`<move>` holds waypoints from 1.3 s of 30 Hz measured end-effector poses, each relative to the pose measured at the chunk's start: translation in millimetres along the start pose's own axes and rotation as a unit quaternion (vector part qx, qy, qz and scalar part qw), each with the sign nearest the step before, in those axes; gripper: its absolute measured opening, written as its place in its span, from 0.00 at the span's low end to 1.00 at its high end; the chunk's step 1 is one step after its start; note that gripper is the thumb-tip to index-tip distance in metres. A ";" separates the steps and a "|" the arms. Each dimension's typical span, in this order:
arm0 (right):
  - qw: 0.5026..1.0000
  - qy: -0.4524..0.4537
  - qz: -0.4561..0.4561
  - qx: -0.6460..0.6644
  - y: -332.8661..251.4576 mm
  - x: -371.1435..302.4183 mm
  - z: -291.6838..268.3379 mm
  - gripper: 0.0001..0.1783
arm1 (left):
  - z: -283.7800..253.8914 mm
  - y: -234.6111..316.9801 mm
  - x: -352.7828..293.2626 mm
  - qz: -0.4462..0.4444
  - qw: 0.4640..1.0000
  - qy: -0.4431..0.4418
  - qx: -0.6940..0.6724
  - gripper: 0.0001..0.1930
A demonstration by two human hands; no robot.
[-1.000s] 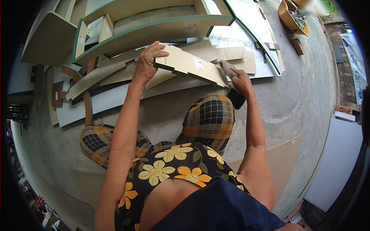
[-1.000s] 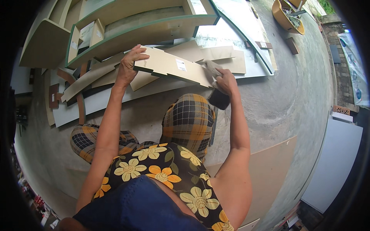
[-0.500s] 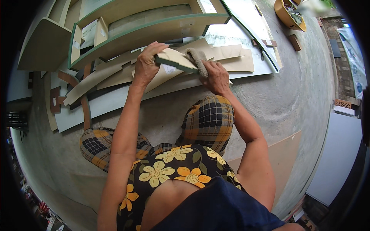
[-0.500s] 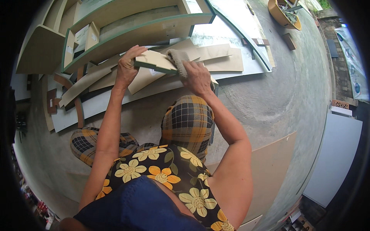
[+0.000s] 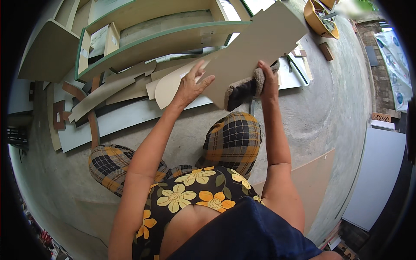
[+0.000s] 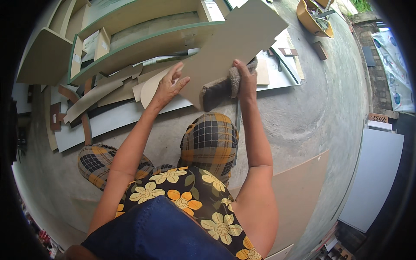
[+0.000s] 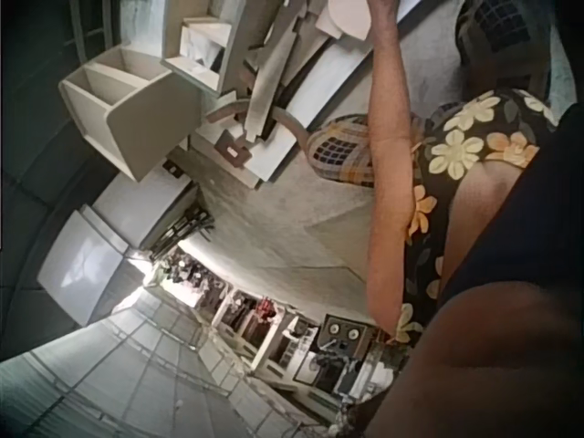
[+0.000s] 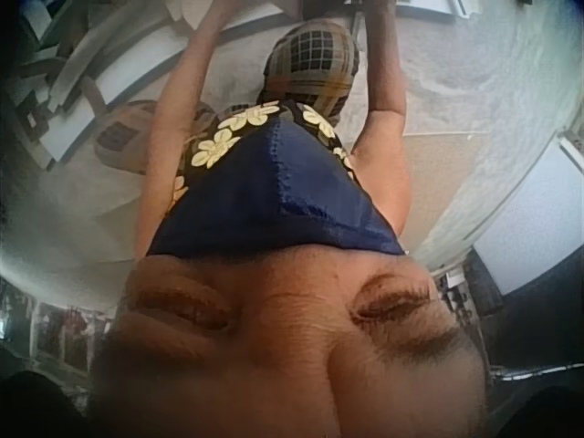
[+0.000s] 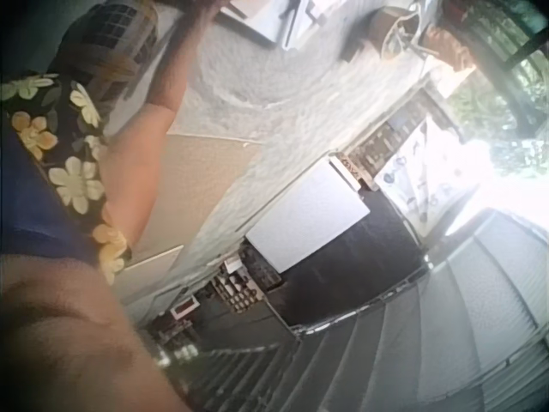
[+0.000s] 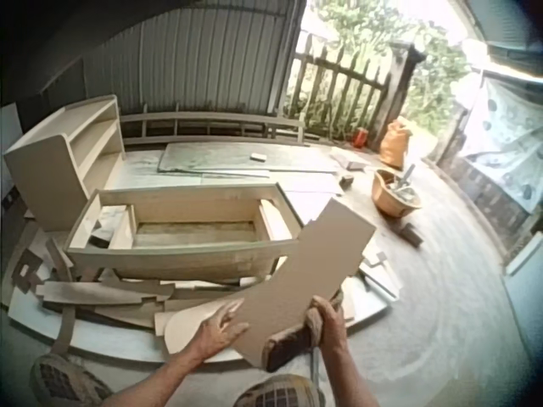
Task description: Cleaning and wiping down wooden furniture components with a cloth.
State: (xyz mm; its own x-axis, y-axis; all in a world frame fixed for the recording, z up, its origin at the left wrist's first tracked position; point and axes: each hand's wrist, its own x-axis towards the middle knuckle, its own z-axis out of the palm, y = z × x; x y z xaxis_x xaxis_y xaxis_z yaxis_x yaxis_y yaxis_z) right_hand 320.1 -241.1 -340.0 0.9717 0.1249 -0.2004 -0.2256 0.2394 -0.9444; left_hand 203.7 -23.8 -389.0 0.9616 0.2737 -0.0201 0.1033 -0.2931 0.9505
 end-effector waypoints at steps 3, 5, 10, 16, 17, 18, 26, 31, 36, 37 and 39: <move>0.992 -0.034 0.065 0.102 20.8 -12.6 9.8 0.27 | -14.2 9.4 0.3 -0.091 0.988 -0.104 -0.073 0.36; 0.988 -0.048 0.074 0.126 33.2 -11.3 10.6 0.27 | -17.9 -1.3 -0.6 -0.072 0.991 -0.075 -0.080 0.33; 0.973 -0.070 0.080 0.204 46.1 30.3 -8.6 0.18 | -26.6 -9.7 -7.3 -0.123 0.981 -0.121 -0.086 0.28; 0.962 0.008 -0.022 0.272 14.1 71.5 -71.8 0.21 | -48.1 -7.6 -5.0 -0.136 0.979 -0.125 -0.081 0.28; 0.955 0.019 -0.042 0.293 4.6 66.6 -74.8 0.23 | -50.3 -8.7 -4.5 -0.137 0.979 -0.127 -0.079 0.28; 0.954 0.026 -0.046 0.293 1.9 61.4 -80.4 0.23 | -48.8 -7.8 -1.9 -0.097 0.989 -0.100 -0.040 0.27; 0.982 -0.110 0.122 -0.097 55.5 -27.9 -40.2 0.31 | 2.0 19.4 -6.3 -0.071 0.961 0.027 0.265 0.20; 0.969 -0.146 0.197 0.015 47.9 -39.6 -16.8 0.31 | 40.5 26.2 -23.1 0.118 0.931 0.031 0.343 0.15; 0.978 -0.021 0.197 0.066 70.3 -46.5 -34.9 0.26 | 72.3 23.2 -26.9 0.296 0.887 0.027 0.354 0.17; 0.978 0.001 0.187 0.091 71.8 -48.2 -37.0 0.24 | 73.9 24.1 -25.5 0.318 0.880 0.014 0.352 0.18; 0.981 0.028 0.177 0.080 72.8 -55.1 -45.8 0.19 | 81.9 25.1 -28.2 0.327 0.872 0.009 0.365 0.15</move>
State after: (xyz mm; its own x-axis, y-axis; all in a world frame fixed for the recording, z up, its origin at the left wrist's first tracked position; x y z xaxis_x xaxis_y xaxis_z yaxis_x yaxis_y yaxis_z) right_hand 253.3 -274.6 -409.6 0.8321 0.1760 -0.5260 -0.5529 0.3393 -0.7611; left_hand 199.9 -113.9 -390.0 0.8722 -0.1577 0.4630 -0.3247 -0.8946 0.3071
